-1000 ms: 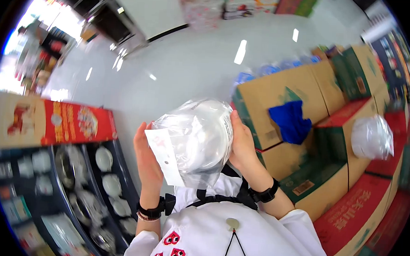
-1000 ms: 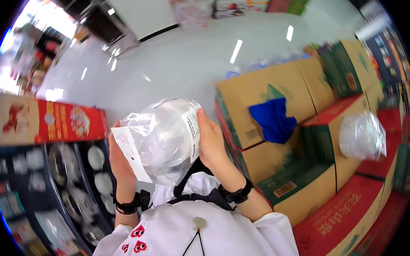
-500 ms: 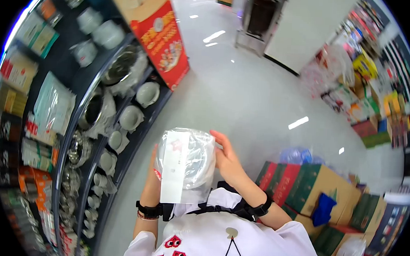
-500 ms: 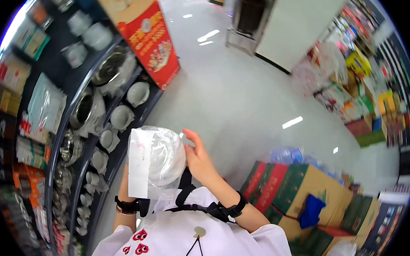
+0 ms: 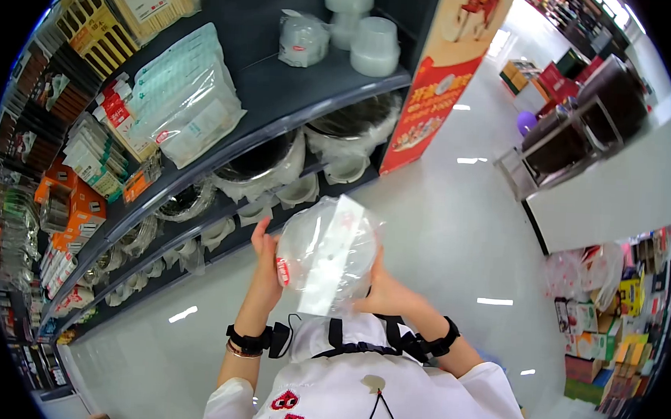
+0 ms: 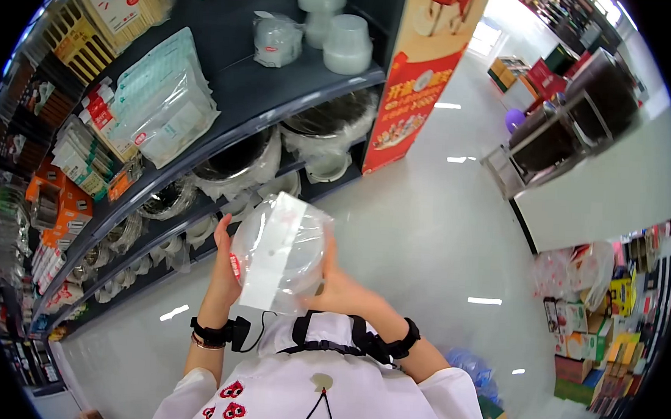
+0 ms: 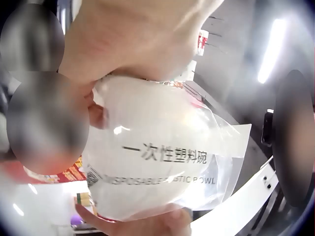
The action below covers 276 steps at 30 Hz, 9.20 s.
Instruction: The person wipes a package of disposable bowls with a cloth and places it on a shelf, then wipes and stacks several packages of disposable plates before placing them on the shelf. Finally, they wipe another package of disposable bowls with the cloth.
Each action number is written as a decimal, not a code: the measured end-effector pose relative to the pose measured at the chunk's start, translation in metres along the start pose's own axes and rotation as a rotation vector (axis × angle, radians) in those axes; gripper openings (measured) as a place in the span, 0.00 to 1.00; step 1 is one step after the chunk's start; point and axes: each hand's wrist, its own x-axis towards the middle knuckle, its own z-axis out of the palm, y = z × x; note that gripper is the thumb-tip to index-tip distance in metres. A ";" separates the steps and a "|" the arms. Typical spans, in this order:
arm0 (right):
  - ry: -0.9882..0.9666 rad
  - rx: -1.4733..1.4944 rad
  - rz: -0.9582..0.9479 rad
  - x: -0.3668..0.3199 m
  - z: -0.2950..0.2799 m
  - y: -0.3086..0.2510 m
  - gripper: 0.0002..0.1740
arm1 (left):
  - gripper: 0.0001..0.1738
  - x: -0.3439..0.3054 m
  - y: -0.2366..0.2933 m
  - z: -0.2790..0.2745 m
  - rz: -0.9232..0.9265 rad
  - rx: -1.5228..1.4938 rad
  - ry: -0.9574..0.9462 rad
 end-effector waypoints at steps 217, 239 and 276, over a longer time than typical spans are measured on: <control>2.398 -0.936 1.578 -0.790 0.077 0.034 0.33 | 0.08 -0.650 -0.512 0.553 -0.566 0.474 -2.994; 3.190 -0.528 1.207 -0.788 0.122 0.050 0.33 | 0.23 -0.681 -0.462 0.602 0.610 0.338 -2.917; 3.320 0.154 0.531 -0.840 0.056 0.127 0.30 | 0.20 -0.615 -0.523 0.610 -0.089 0.332 -2.546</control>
